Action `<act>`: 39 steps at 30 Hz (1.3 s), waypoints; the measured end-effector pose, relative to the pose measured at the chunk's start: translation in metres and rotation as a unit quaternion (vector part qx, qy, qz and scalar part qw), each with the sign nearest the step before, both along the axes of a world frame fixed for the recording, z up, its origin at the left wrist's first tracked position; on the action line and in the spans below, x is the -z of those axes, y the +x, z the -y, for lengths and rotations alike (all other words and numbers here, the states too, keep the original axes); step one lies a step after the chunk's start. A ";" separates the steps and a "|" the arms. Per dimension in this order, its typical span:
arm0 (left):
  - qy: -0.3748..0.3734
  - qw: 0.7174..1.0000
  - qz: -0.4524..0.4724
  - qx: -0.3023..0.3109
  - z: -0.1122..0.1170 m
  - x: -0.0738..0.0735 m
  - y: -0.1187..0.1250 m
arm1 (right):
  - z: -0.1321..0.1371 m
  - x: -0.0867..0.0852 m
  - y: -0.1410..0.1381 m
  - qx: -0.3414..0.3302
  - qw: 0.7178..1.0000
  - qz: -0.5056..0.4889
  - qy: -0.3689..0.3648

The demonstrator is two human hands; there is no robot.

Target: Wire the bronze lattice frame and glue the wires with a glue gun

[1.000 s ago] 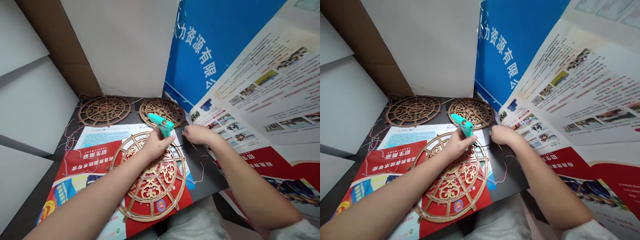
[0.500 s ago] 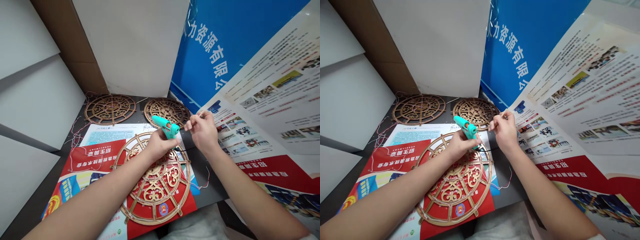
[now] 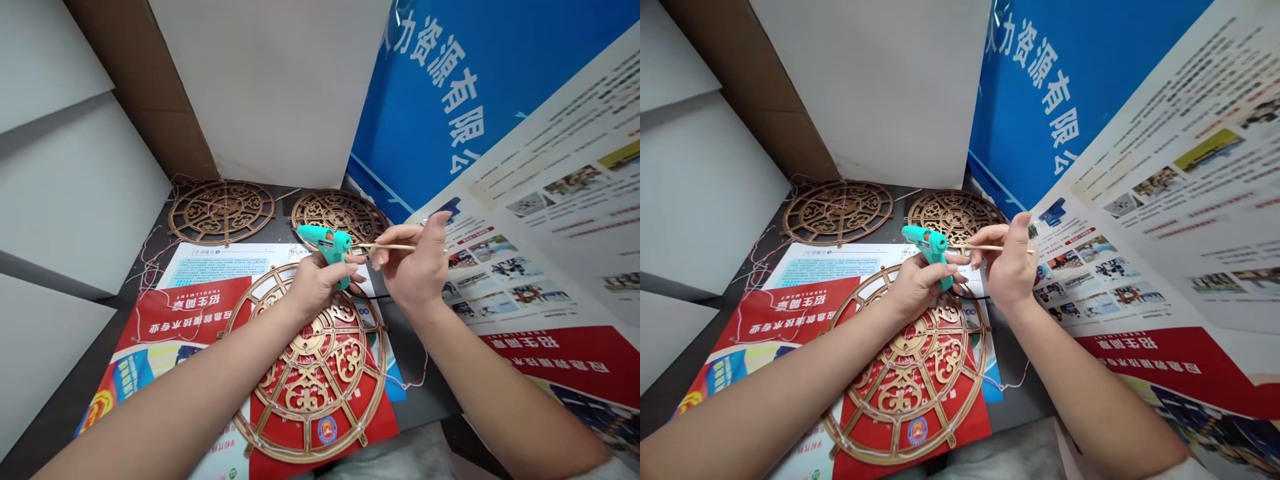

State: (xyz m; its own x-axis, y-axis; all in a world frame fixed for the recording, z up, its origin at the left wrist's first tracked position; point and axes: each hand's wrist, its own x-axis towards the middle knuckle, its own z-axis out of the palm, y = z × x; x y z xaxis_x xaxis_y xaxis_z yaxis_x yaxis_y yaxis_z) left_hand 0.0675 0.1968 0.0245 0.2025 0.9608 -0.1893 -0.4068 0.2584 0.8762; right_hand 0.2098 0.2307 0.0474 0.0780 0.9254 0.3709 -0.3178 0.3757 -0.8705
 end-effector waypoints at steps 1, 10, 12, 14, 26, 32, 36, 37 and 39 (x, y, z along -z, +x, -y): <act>-0.002 1.000 -0.006 0.004 0.000 0.000 0.000 | 0.000 0.002 0.000 0.001 1.000 -0.023 0.004; 0.033 0.999 0.005 0.001 -0.004 0.006 0.002 | -0.001 0.015 0.004 -0.033 0.998 -0.028 0.038; 0.030 0.999 -0.009 0.013 -0.003 0.005 0.002 | -0.002 0.018 0.005 -0.028 0.999 -0.013 0.039; 0.023 0.999 -0.018 0.020 -0.002 0.003 0.002 | -0.002 0.021 0.006 -0.022 0.999 -0.001 0.037; 0.072 0.997 -0.022 0.022 -0.004 0.008 0.001 | 0.003 0.021 0.005 -0.006 0.987 0.083 0.140; 0.044 0.999 -0.014 0.011 -0.005 0.009 0.001 | 0.001 0.025 0.005 0.018 0.974 0.115 0.192; 0.031 0.999 0.026 -0.025 -0.006 0.009 0.002 | -0.003 0.020 0.007 0.048 0.972 0.054 0.223; 0.024 0.999 0.034 -0.029 -0.006 0.008 0.002 | -0.003 0.018 0.008 0.053 0.973 0.041 0.219; 0.023 0.999 0.032 -0.024 -0.006 0.007 0.002 | -0.004 0.014 0.009 0.039 0.981 0.040 0.184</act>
State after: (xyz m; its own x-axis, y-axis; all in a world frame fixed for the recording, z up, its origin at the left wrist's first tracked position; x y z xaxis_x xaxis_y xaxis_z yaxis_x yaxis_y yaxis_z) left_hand 0.0692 0.2033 0.0173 0.1659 0.9772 -0.1323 -0.4737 0.1966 0.8585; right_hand 0.2192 0.2347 0.0329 0.1000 0.7195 0.6872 -0.2126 0.6902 -0.6917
